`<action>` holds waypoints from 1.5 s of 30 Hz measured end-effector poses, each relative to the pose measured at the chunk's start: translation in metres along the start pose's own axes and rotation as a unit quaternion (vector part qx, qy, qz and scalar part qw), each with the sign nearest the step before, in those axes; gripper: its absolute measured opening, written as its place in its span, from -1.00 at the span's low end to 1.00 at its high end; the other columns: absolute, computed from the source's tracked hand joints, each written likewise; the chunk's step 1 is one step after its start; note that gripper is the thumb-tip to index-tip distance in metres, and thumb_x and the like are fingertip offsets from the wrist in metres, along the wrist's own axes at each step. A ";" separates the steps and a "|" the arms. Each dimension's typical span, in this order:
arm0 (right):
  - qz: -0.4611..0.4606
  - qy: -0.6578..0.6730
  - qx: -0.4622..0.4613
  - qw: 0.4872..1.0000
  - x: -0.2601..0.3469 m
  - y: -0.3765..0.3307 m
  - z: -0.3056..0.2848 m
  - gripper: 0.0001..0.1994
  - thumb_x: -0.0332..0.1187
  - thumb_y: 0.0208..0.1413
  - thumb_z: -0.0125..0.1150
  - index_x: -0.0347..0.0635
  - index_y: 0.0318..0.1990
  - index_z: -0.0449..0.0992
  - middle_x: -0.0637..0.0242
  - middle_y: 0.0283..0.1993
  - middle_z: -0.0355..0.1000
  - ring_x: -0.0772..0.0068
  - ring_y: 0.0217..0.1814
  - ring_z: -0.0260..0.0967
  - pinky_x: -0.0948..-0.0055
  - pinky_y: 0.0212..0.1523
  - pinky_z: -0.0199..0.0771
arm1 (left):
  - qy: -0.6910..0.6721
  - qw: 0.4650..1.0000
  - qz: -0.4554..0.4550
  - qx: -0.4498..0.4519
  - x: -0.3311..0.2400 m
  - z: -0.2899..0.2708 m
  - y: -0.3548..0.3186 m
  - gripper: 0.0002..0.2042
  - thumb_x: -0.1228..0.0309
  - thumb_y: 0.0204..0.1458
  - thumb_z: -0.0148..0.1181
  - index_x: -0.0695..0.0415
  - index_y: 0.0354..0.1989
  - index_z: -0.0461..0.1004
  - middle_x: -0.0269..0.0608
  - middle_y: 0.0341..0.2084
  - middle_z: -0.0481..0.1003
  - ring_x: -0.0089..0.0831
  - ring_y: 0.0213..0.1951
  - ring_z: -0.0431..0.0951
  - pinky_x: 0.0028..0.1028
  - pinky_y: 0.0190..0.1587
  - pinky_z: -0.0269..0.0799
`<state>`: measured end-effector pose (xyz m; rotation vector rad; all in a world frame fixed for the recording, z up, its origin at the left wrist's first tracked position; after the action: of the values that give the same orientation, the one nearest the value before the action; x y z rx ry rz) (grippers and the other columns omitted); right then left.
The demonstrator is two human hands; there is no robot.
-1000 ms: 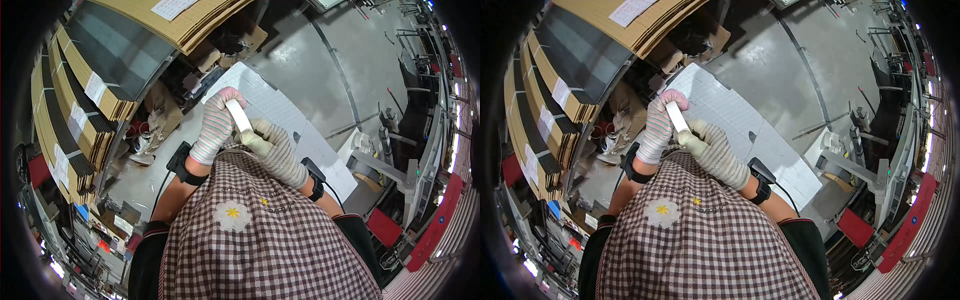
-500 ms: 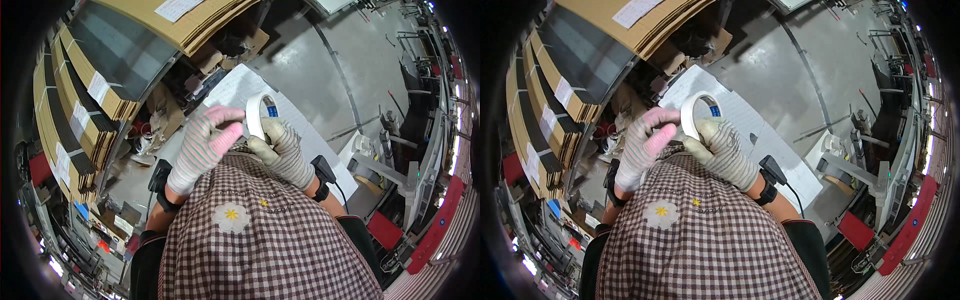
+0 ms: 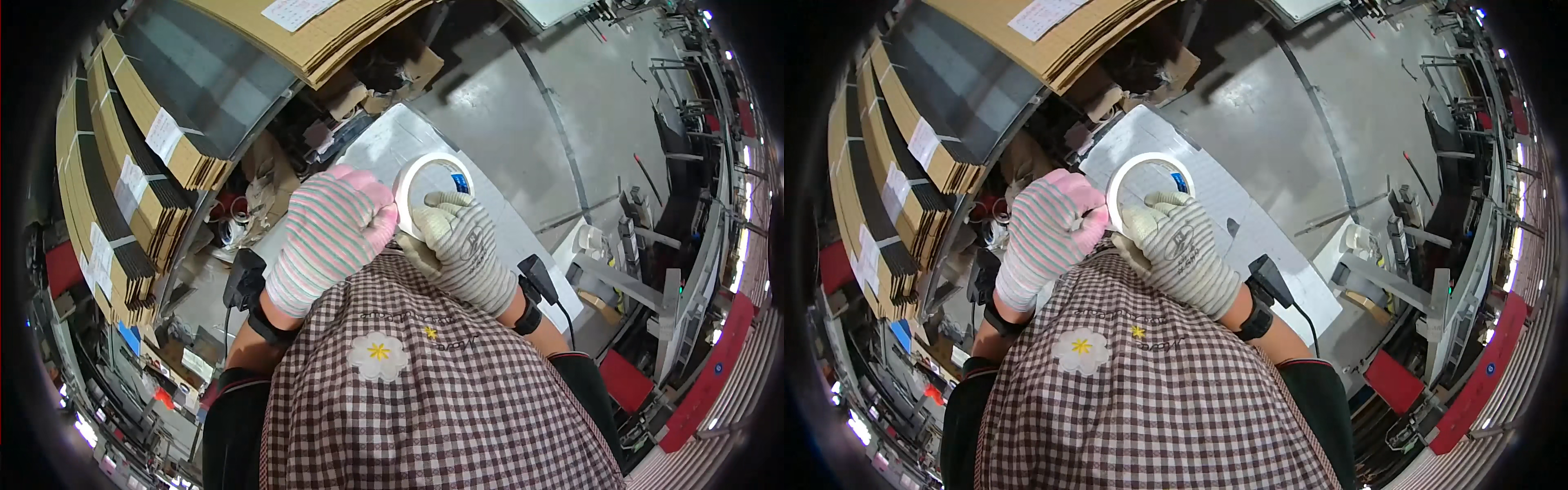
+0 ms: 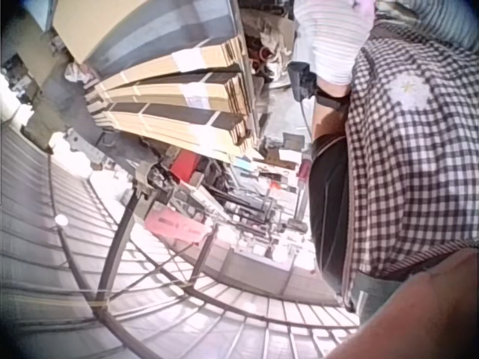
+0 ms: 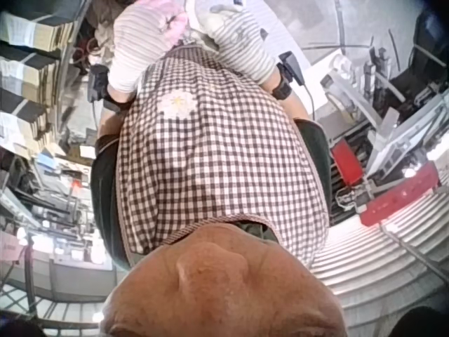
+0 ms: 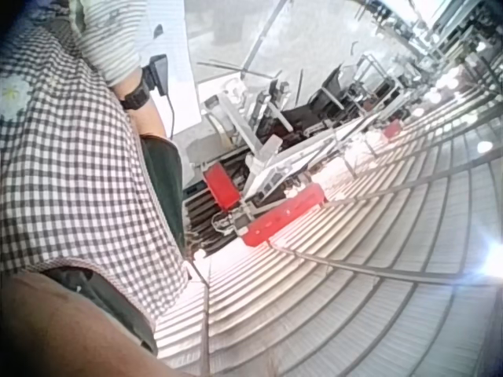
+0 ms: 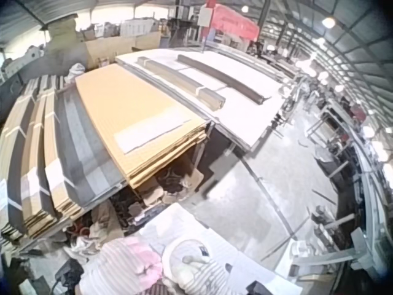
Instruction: Taping product quality certificates onto stacks of wooden boards in a factory.
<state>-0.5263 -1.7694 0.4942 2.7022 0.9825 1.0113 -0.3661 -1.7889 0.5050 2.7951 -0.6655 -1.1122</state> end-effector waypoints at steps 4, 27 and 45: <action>0.032 0.051 0.025 0.998 0.001 -0.001 0.001 -0.81 -0.29 0.04 0.35 -0.16 -0.37 0.48 0.21 -0.52 0.44 0.08 -0.39 0.49 0.17 -0.24 0.47 | 0.027 0.998 0.035 -0.045 -0.001 0.008 0.000 -0.91 0.49 -0.19 0.32 0.11 -0.50 0.51 -0.16 -0.52 0.50 -0.10 -0.40 0.51 -0.24 -0.31 0.44; 0.436 -0.239 0.242 0.833 -0.325 -0.217 0.012 -0.74 -0.20 0.22 0.22 -0.18 -0.09 0.59 0.34 -0.31 0.60 0.36 -0.30 0.52 0.31 -0.22 0.50 | 0.153 0.936 -0.301 0.095 0.165 0.185 0.010 -0.07 -0.12 -0.09 0.35 0.00 0.45 0.11 -0.16 0.39 0.17 -0.13 0.35 0.18 -0.11 0.38 0.09; 0.486 0.240 -0.118 0.832 -0.320 -0.024 0.027 -0.73 -0.19 0.35 0.13 -0.25 -0.14 0.51 0.38 -0.34 0.50 0.54 -0.29 0.43 0.44 -0.24 0.45 | 0.359 0.913 -0.177 -0.077 0.242 -0.018 0.131 -0.48 0.09 0.19 0.06 0.10 0.26 0.33 -0.08 0.27 0.31 0.01 0.29 0.25 0.07 0.36 0.07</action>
<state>-0.7056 -1.9394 0.2883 2.7057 -0.6363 1.8381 -0.2458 -2.0098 0.3907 2.9177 0.0071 -0.0750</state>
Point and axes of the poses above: each hand's wrist, its own y-axis towards the middle knuckle, its own z-axis out of the palm, x = y × z, the point moved 5 cm from there along y, towards the middle knuckle
